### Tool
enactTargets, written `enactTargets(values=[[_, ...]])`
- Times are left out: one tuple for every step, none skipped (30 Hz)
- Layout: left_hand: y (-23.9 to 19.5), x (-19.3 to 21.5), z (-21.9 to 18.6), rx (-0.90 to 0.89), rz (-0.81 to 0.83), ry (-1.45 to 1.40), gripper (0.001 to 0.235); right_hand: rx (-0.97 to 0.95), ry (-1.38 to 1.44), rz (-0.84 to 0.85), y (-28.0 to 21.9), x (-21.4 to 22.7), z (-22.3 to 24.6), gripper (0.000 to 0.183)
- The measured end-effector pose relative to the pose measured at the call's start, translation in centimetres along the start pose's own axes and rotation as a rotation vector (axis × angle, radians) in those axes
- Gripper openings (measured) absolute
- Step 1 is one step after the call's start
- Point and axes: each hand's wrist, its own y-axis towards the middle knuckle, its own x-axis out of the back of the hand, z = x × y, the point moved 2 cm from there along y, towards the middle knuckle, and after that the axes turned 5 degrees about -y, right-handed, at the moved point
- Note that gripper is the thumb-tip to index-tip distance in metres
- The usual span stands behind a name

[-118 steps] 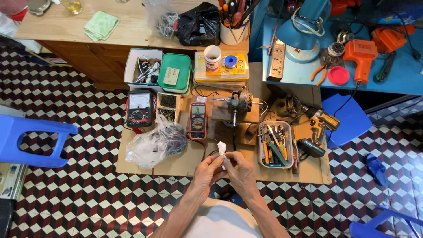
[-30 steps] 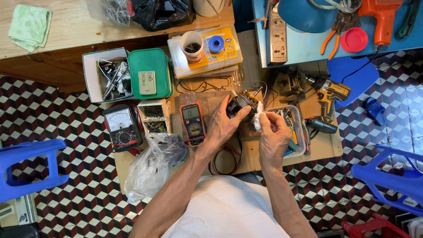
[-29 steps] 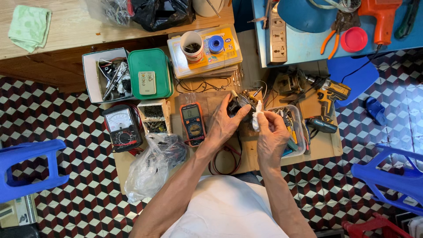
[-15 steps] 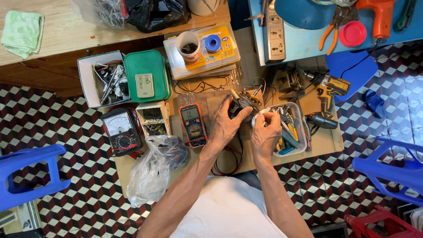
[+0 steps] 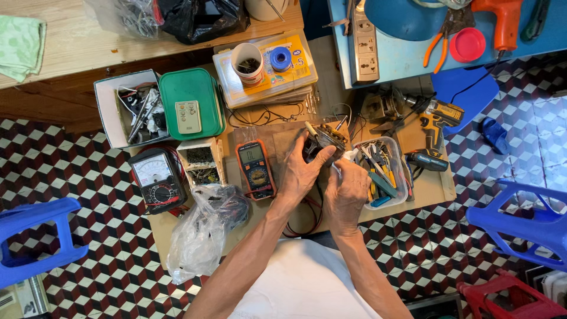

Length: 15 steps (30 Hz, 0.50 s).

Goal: The person disassembles a small electrical motor on a cluttered workbench, removes the rotor, wipes components with a white cloth, and reassembles the motor. The person uses a multimeter to test electrical continuity and handles various small parts and tools during the process.

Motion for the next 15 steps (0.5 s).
enactTargets(values=[[-0.16, 0.02, 0.11, 0.008, 0.015, -0.003, 0.082, 0.039, -0.020, -0.013, -0.16, 0.10, 0.15, 0.017], [-0.30, 0.03, 0.20, 0.016, 0.031, -0.006, 0.081, 0.035, -0.015, -0.009, -0.31, 0.10, 0.26, 0.016], [-0.25, 0.03, 0.14, 0.001, 0.022, -0.013, 0.082, 0.031, -0.009, -0.010, -0.28, 0.05, 0.35, 0.016], [-0.29, 0.01, 0.06, -0.015, 0.013, -0.021, 0.084, 0.027, -0.004, -0.012, -0.25, 0.02, 0.44, 0.015], [-0.30, -0.02, -0.04, -0.031, 0.005, -0.028, 0.085, 0.027, 0.000, -0.024, -0.24, 0.03, 0.54, 0.016], [-0.28, -0.04, -0.13, -0.038, 0.004, -0.006, 0.085, 0.028, 0.003, -0.036, -0.25, 0.03, 0.63, 0.016], [-0.31, 0.00, -0.18, -0.043, 0.003, 0.017, 0.084, 0.027, 0.007, -0.047, -0.32, 0.02, 0.73, 0.016], [-0.30, 0.01, -0.23, -0.049, 0.001, 0.040, 0.083, 0.015, 0.017, -0.054, -0.38, -0.03, 0.79, 0.017], [-0.27, -0.03, -0.25, -0.029, 0.006, 0.043, 0.084, 0.004, 0.027, -0.060, -0.42, -0.09, 0.82, 0.017], [-0.25, -0.08, -0.27, -0.008, 0.010, 0.045, 0.084, -0.008, 0.038, -0.066, -0.43, -0.14, 0.81, 0.017], [-0.28, -0.05, -0.26, 0.012, 0.015, 0.049, 0.084, -0.031, 0.045, -0.057, -0.52, -0.22, 0.83, 0.018], [-0.33, 0.01, -0.29, 0.009, 0.013, 0.056, 0.085, -0.054, 0.053, -0.048, -0.61, -0.32, 0.88, 0.018], [-0.34, 0.00, -0.34, 0.005, 0.010, 0.062, 0.085, -0.076, 0.060, -0.038, -0.63, -0.38, 0.85, 0.019], [-0.32, -0.05, -0.38, 0.002, 0.007, 0.068, 0.086, -0.073, 0.058, -0.044, -0.62, -0.42, 0.87, 0.020], [-0.34, -0.07, -0.39, 0.002, 0.004, 0.068, 0.086, -0.070, 0.057, -0.049, -0.66, -0.46, 0.94, 0.021]])
